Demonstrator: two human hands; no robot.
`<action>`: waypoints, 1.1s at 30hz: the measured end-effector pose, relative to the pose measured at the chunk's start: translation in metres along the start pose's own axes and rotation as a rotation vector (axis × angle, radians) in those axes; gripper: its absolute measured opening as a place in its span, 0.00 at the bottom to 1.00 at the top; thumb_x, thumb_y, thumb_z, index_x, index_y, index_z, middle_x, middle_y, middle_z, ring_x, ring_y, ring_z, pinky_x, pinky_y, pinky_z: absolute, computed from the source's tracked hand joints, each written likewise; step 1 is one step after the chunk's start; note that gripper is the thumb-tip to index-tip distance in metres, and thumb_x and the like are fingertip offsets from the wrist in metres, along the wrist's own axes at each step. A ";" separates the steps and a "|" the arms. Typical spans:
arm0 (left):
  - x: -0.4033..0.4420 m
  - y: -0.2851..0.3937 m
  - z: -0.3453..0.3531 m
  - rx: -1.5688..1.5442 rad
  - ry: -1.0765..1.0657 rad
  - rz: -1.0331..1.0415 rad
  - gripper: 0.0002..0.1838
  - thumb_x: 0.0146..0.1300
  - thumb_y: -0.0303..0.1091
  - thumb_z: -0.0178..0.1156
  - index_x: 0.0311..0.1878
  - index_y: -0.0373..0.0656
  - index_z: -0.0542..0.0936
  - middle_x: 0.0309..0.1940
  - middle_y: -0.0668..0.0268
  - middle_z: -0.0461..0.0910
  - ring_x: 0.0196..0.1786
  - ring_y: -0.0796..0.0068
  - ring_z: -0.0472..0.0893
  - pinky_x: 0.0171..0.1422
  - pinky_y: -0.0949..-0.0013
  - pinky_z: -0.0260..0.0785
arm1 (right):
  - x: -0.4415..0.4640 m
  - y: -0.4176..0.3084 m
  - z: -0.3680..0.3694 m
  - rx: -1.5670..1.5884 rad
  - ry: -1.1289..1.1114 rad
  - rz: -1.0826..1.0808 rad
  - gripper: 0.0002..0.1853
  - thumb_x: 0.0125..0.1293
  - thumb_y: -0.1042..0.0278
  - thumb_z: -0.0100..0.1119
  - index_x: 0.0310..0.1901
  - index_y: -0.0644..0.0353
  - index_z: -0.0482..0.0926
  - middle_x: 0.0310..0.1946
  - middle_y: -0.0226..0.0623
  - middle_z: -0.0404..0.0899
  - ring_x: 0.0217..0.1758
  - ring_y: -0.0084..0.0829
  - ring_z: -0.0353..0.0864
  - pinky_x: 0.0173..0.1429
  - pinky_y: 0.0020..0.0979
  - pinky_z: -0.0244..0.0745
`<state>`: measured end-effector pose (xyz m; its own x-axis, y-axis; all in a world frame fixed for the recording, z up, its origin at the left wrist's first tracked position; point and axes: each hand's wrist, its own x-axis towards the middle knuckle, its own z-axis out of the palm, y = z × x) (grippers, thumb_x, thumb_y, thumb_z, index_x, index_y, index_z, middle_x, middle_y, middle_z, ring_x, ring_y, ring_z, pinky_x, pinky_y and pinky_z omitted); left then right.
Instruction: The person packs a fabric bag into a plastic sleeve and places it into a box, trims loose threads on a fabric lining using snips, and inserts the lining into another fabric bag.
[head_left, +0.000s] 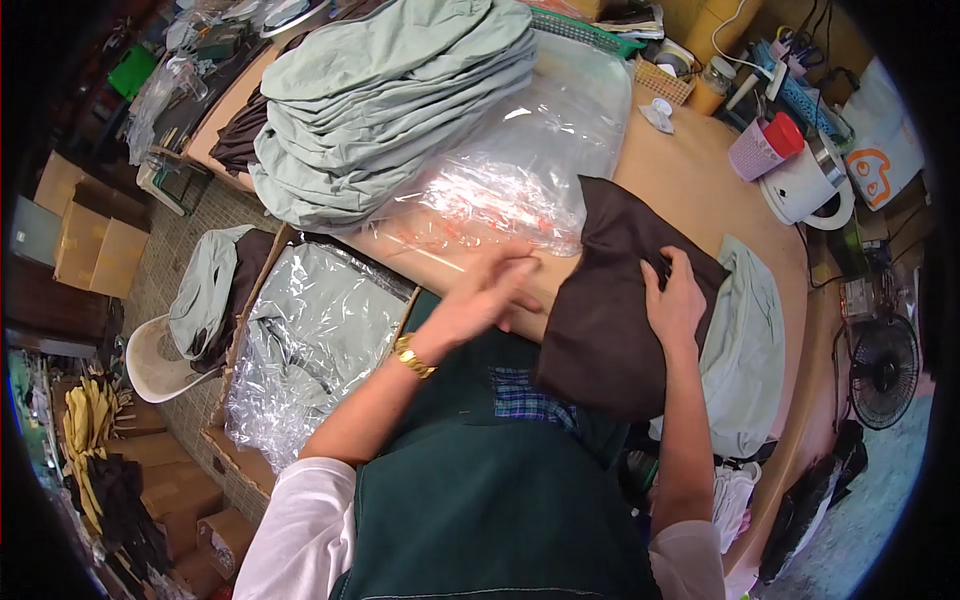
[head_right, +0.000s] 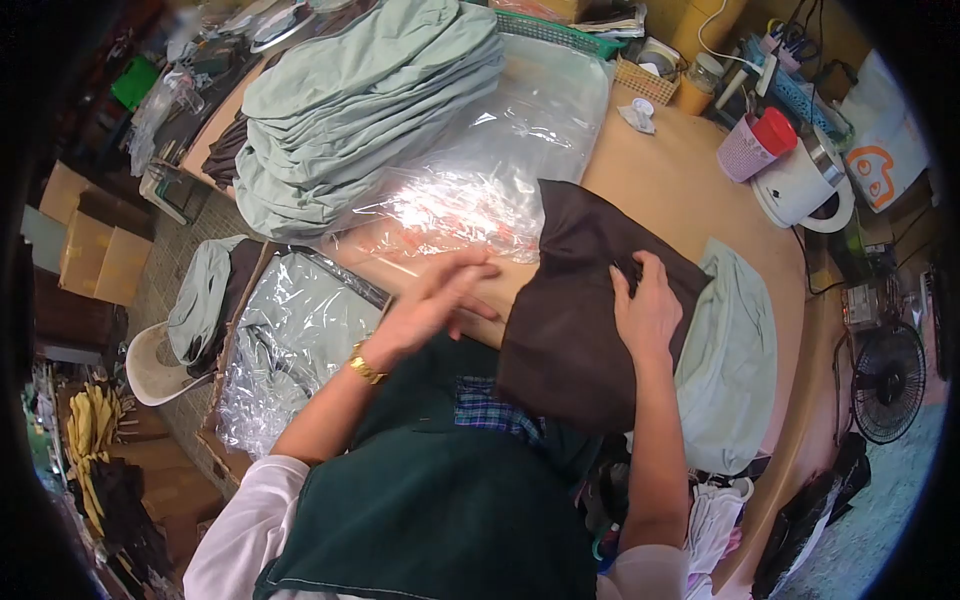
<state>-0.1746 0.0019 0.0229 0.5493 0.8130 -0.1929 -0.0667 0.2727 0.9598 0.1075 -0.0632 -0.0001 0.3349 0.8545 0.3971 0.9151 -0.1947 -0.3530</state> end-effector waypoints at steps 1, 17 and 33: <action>0.004 0.000 0.013 0.125 -0.022 0.050 0.21 0.74 0.46 0.52 0.57 0.38 0.70 0.50 0.61 0.81 0.36 0.72 0.84 0.32 0.77 0.71 | 0.006 0.001 0.001 -0.002 0.000 0.000 0.19 0.65 0.58 0.63 0.52 0.59 0.72 0.45 0.42 0.81 0.44 0.46 0.82 0.45 0.42 0.76; 0.017 -0.026 0.003 0.360 -0.051 0.091 0.12 0.70 0.34 0.55 0.36 0.36 0.82 0.26 0.68 0.81 0.28 0.83 0.72 0.35 0.72 0.66 | 0.017 -0.049 -0.048 0.157 -0.072 -0.157 0.14 0.59 0.67 0.67 0.46 0.56 0.78 0.41 0.38 0.74 0.42 0.43 0.80 0.43 0.39 0.74; 0.007 -0.016 0.007 0.266 -0.084 0.153 0.10 0.74 0.30 0.51 0.39 0.36 0.79 0.31 0.73 0.79 0.34 0.88 0.70 0.40 0.78 0.65 | 0.005 -0.123 -0.042 0.063 -0.229 -0.464 0.17 0.48 0.74 0.70 0.36 0.56 0.70 0.31 0.36 0.71 0.32 0.38 0.77 0.36 0.37 0.68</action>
<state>-0.1637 -0.0009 0.0079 0.6173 0.7860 -0.0348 0.0598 -0.0028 0.9982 0.0058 -0.0557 0.0812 -0.1674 0.9289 0.3305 0.9380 0.2532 -0.2366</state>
